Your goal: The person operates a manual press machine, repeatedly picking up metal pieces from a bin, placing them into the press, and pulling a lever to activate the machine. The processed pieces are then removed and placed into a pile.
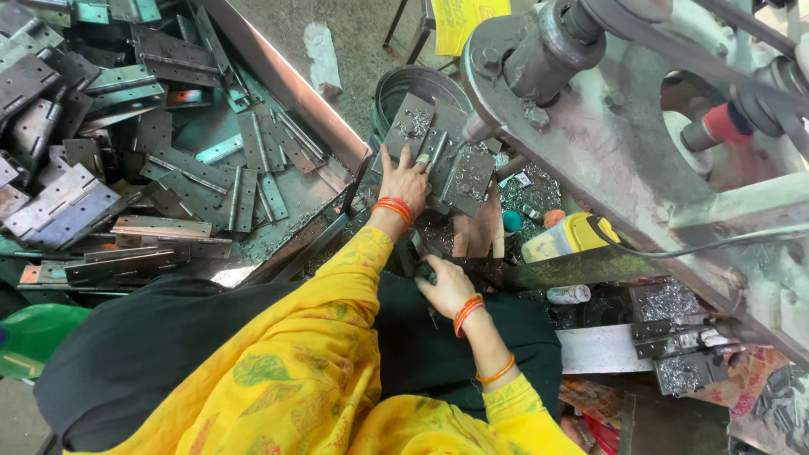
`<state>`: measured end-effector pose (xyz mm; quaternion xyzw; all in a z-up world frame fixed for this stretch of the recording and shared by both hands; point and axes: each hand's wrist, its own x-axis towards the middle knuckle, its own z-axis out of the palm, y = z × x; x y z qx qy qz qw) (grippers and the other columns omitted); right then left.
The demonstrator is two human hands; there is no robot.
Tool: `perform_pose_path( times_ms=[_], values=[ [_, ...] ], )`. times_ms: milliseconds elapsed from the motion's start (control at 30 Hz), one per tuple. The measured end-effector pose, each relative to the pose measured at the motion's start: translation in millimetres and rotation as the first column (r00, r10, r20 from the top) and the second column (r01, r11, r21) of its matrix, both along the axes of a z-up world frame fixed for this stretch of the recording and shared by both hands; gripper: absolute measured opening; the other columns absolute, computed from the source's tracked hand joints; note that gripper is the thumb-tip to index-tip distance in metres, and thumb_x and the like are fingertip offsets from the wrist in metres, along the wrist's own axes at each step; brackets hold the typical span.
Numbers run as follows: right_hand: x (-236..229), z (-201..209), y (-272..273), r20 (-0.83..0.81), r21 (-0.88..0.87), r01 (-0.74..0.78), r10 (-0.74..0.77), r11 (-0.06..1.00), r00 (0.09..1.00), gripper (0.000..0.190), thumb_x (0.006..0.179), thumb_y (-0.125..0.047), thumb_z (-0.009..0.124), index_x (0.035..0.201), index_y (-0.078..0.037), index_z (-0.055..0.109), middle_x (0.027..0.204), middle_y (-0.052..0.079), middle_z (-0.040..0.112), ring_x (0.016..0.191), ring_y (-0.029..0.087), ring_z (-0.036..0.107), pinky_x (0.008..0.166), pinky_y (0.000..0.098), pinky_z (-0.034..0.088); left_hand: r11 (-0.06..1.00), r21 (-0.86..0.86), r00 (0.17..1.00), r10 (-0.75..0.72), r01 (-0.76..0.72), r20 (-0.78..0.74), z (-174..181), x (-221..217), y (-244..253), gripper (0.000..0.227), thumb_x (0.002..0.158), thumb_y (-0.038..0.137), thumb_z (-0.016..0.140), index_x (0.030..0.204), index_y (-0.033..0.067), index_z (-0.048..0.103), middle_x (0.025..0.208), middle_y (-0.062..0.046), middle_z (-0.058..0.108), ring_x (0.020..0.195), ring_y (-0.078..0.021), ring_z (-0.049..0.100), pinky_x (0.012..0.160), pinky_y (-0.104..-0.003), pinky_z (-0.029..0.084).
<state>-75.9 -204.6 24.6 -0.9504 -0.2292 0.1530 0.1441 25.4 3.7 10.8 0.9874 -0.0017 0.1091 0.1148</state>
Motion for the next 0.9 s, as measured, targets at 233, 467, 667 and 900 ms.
perform_pose_path(
  times_ms=[233, 467, 667, 900],
  values=[
    [-65, -61, -4, 0.024, 0.177, 0.158, -0.165, 0.971, 0.986, 0.049, 0.08, -0.024, 0.075, 0.127, -0.02, 0.061, 0.132, 0.013, 0.061, 0.105, 0.043, 0.066, 0.086, 0.0501, 0.055, 0.995, -0.101, 0.991, 0.007, 0.007, 0.131, -6, 7, 1, 0.038, 0.094, 0.032, 0.058, 0.123, 0.0135, 0.073, 0.143, 0.001, 0.06, 0.148, -0.0367, 0.03, 0.113, -0.079, 0.009],
    [-56, -47, -2, 0.011, 0.158, 0.101, -0.104, 0.982, 0.995, 0.051, 0.08, -0.025, 0.074, 0.129, -0.02, 0.06, 0.124, 0.015, 0.065, 0.107, 0.041, 0.066, 0.089, 0.048, 0.056, 0.998, -0.052, 0.989, 0.027, -0.02, 0.144, -6, -6, -5, 0.038, 0.096, 0.031, 0.055, 0.124, 0.0127, 0.072, 0.142, -0.002, 0.059, 0.148, -0.0373, 0.03, 0.115, -0.078, 0.009],
    [-17, 24, 9, -0.018, 0.025, 0.024, -0.023, 0.999, 1.0, 0.051, 0.087, -0.035, 0.072, 0.133, -0.016, 0.062, 0.117, 0.02, 0.071, 0.11, 0.039, 0.068, 0.092, 0.0471, 0.055, 0.998, -0.062, 0.994, 0.026, -0.02, 0.106, -16, 10, -12, 0.036, 0.095, 0.022, 0.054, 0.124, 0.013, 0.073, 0.142, -0.003, 0.06, 0.149, -0.0384, 0.031, 0.115, -0.078, 0.01],
    [-30, 2, 13, 0.026, -0.029, 0.066, -0.066, 0.997, 0.998, 0.051, 0.084, -0.033, 0.075, 0.129, -0.015, 0.061, 0.125, 0.017, 0.065, 0.109, 0.041, 0.066, 0.089, 0.0496, 0.055, 0.997, -0.065, 0.989, 0.043, -0.035, 0.14, -26, 49, -18, 0.04, 0.096, 0.021, 0.052, 0.13, 0.0119, 0.069, 0.134, -0.002, 0.064, 0.148, -0.0386, 0.032, 0.115, -0.079, 0.009]
  ],
)
